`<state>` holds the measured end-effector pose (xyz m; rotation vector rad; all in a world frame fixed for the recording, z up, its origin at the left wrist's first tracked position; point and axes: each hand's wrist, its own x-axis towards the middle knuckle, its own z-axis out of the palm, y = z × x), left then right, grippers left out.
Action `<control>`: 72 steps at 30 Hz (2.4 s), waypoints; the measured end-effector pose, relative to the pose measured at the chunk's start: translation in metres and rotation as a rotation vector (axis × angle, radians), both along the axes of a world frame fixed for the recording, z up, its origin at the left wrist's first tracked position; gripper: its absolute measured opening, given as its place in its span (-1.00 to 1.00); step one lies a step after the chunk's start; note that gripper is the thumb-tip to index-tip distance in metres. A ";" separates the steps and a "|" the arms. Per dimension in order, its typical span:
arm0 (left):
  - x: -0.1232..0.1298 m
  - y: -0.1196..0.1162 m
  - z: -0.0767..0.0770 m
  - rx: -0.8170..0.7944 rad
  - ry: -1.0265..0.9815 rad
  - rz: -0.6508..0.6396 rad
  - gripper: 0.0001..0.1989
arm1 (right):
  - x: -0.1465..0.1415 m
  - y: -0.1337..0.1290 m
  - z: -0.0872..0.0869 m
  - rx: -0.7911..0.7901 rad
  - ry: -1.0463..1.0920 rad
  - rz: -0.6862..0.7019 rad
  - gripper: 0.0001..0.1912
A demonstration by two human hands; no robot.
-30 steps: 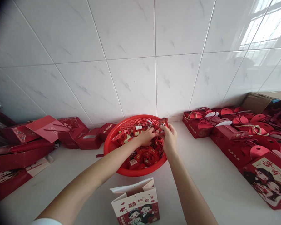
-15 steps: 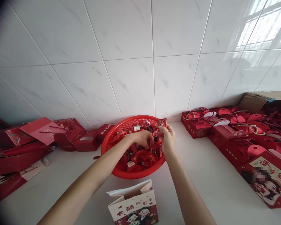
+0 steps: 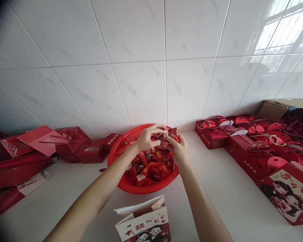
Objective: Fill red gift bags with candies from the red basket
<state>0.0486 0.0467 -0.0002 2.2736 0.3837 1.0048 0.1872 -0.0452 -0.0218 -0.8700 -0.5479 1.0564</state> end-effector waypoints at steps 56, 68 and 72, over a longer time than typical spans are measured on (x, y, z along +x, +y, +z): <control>0.027 -0.022 -0.002 -0.214 1.376 -0.101 -0.66 | 0.001 0.001 0.004 -0.017 0.042 -0.087 -0.74; 0.023 -0.020 -0.008 -0.313 1.345 -0.280 -0.72 | 0.001 0.000 0.002 -0.007 0.030 -0.074 -0.73; 0.023 -0.023 -0.005 -0.313 1.444 -0.379 -0.78 | 0.002 0.001 0.002 -0.006 0.046 -0.070 -0.73</control>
